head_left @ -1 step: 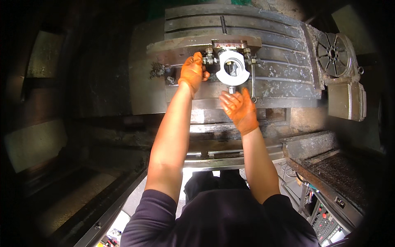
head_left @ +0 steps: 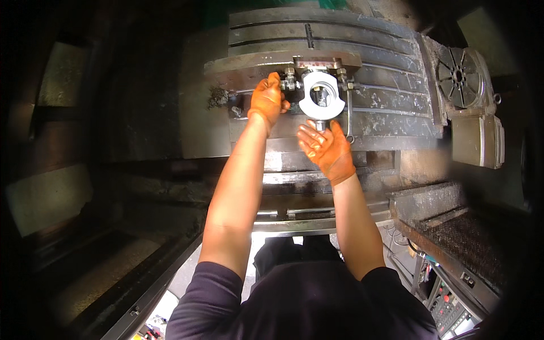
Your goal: The person opens a CNC machine door, walks through the workshop, and returns to the machine. They use a wrench to loosen and remove a metal part from a vise, then place it on the floor. They pick up another metal part, place it in the vise, and tighten it with the wrench before closing the machine door.
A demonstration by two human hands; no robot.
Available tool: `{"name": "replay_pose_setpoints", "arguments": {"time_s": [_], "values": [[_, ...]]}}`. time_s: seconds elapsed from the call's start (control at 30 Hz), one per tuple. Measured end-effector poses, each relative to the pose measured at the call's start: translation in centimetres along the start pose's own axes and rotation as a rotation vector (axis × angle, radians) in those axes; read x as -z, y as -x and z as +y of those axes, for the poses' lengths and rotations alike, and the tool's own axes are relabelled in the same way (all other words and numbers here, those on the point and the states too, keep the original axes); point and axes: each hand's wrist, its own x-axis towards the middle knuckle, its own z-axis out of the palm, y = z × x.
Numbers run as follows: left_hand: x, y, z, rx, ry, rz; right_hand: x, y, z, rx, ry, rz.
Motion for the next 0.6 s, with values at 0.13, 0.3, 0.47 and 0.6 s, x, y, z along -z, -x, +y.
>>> {"name": "replay_pose_setpoints", "arguments": {"time_s": [0.13,0.3,0.47,0.6], "values": [[0.1,-2.4,-2.1,-0.279,-0.313,0.11,0.2,-1.1,-0.4,-0.083,0.021,-0.079],[-0.5,-3.9,-2.5,-0.103,-0.342,0.282,1.1,-1.8,0.1,-0.046,0.043,-0.087],[0.5,-3.6,-0.4,0.032,-0.356,0.01,1.4,-2.1,1.8,0.217,0.012,-0.04],[0.1,-0.2,0.9,-0.006,-0.094,-0.091,2.0,-2.2,1.8,0.215,0.012,-0.135]]}}
